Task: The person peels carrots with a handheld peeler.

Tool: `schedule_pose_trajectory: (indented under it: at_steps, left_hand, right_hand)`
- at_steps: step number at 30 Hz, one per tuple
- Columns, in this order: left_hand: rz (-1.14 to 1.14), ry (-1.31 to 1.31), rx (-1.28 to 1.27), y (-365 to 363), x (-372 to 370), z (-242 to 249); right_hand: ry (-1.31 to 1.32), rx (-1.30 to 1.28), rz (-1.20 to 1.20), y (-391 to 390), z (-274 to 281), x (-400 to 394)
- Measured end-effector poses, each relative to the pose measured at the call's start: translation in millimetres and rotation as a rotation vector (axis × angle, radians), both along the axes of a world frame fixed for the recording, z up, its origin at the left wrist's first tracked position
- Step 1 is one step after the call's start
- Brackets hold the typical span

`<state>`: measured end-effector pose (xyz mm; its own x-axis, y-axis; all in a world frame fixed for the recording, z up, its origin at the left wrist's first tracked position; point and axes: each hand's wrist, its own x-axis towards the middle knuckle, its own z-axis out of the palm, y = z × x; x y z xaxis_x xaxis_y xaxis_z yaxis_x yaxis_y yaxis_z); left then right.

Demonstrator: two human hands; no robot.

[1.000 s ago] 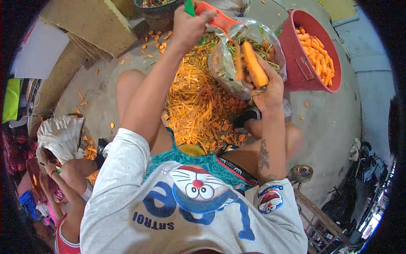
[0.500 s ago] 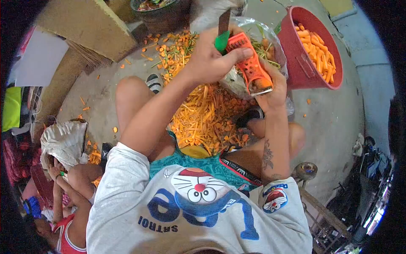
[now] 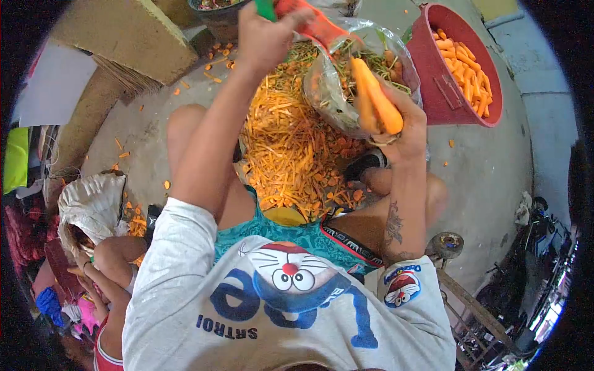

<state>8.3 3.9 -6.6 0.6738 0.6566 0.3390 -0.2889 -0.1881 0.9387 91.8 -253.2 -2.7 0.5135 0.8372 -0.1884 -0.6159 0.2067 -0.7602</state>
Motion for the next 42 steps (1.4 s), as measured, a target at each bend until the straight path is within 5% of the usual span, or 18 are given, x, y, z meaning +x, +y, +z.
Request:
schedule_pose_trajectory:
  at_steps: [2,4,6,9,11,15,17,18,23,24,27,32,34,36,38,42]
  left_hand:
    - [0.022,-0.013,-0.038,-8,-2,0]
    - [0.041,-0.029,-0.084,-34,-5,5]
    - [-0.081,-0.228,0.481,-74,-14,8]
    - [-0.045,-0.149,0.254,-42,-3,-5]
    - [0.026,-0.169,0.045,-5,8,-9]
    - [0.047,-0.066,0.102,-52,-5,1]
    - [-0.029,-0.106,0.183,-71,-6,1]
    - [-0.096,-0.141,0.26,-76,-8,0]
    - [0.105,-0.081,-0.159,-9,5,-3]
    - [0.104,-0.093,-0.152,-20,5,-3]
    - [-0.114,-0.148,0.208,-80,-6,0]
    - [0.0,-0.138,0.116,-17,7,-13]
    - [0.145,-0.093,0.042,-6,5,-4]
    - [0.128,-0.019,-0.007,-47,-7,4]
    - [-0.122,-0.235,0.384,-79,-13,6]
    - [0.032,-0.156,0.087,-29,1,-1]
  right_hand:
    - [0.14,0.259,0.25,-2,-8,11]
    - [0.089,0.082,0.029,2,-10,9]
    - [0.05,-0.111,-0.201,5,-3,-2]
    - [0.041,-0.114,-0.252,5,12,-13]
    - [0.072,0.051,0.06,-6,-3,4]
    - [0.126,0.16,0.081,6,9,0]
    - [0.013,-0.213,-0.339,21,38,-25]
    - [0.018,-0.223,-0.337,16,33,-23]
    - [0.099,0.132,0.085,-1,-6,7]
    - [0.088,0.138,0.087,1,-2,8]
    - [0.02,-0.207,-0.4,23,27,-20]
    - [-0.111,-0.069,-0.107,0,-5,-1]
    - [0.128,0.19,0.127,-4,-16,13]
    - [0.035,0.081,-0.007,-1,-14,14]
    - [-0.04,-0.046,-0.147,4,-2,-1]
    - [-0.108,-0.164,-0.292,13,22,-24]
